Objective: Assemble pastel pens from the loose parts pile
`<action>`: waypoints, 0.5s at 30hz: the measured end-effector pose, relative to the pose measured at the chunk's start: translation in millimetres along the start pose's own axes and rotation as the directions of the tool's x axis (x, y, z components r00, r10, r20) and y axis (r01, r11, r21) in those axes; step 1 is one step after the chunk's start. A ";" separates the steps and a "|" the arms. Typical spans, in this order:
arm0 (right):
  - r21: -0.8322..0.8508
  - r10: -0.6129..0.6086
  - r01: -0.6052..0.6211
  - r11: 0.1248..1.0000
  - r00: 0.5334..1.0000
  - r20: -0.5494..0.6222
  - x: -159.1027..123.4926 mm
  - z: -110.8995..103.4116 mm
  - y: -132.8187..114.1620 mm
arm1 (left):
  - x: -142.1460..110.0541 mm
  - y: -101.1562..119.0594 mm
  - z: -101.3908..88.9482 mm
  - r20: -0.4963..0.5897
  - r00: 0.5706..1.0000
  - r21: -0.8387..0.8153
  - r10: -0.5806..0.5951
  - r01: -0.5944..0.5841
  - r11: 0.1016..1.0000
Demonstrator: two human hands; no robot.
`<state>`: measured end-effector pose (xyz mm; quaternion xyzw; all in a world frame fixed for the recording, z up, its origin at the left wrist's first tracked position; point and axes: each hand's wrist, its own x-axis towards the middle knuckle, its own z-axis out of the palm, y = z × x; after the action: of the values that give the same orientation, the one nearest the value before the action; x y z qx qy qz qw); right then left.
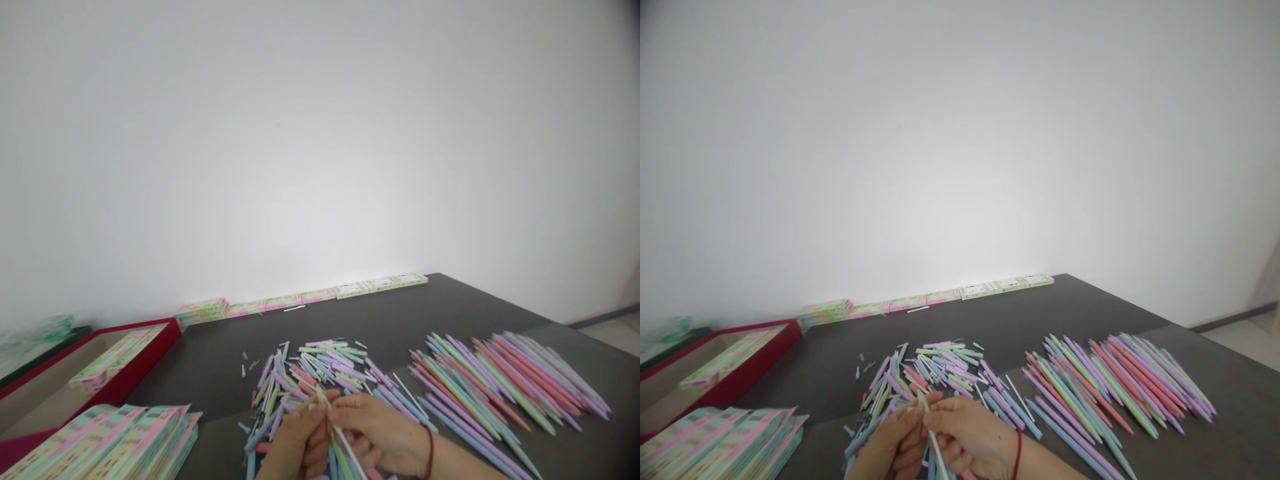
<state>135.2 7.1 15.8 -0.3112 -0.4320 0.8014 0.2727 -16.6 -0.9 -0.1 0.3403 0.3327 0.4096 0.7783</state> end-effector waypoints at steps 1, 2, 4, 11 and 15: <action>0.027 -0.026 0.026 0.999 1.000 -0.009 0.7 -1.8 -0.6 | 1.1 -1.0 -2.2 0.020 1.000 0.002 0.012 -0.012 1.000; 0.049 -0.066 0.068 0.996 0.997 -0.035 1.3 -4.3 -2.1 | 2.2 -1.9 -4.5 0.050 0.998 0.008 0.028 -0.029 1.000; 0.055 -0.178 0.187 0.981 0.974 -0.138 2.0 -10.4 -6.5 | 3.8 -3.6 -8.9 0.131 0.989 0.043 0.069 -0.075 0.996; -0.290 -0.518 0.439 0.850 0.795 -0.316 0.9 -12.5 -13.8 | -2.1 -3.5 -7.9 0.238 0.969 0.313 0.066 -0.141 0.939; -0.395 -0.594 0.471 0.789 0.750 -0.291 0.1 -3.3 -7.7 | -4.8 -1.9 -5.5 0.199 0.979 0.379 0.052 -0.126 0.917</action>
<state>138.9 12.5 21.0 -0.3675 -0.5531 0.5329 0.5244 -22.3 -4.4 -3.5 0.5397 0.3179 0.3371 0.7029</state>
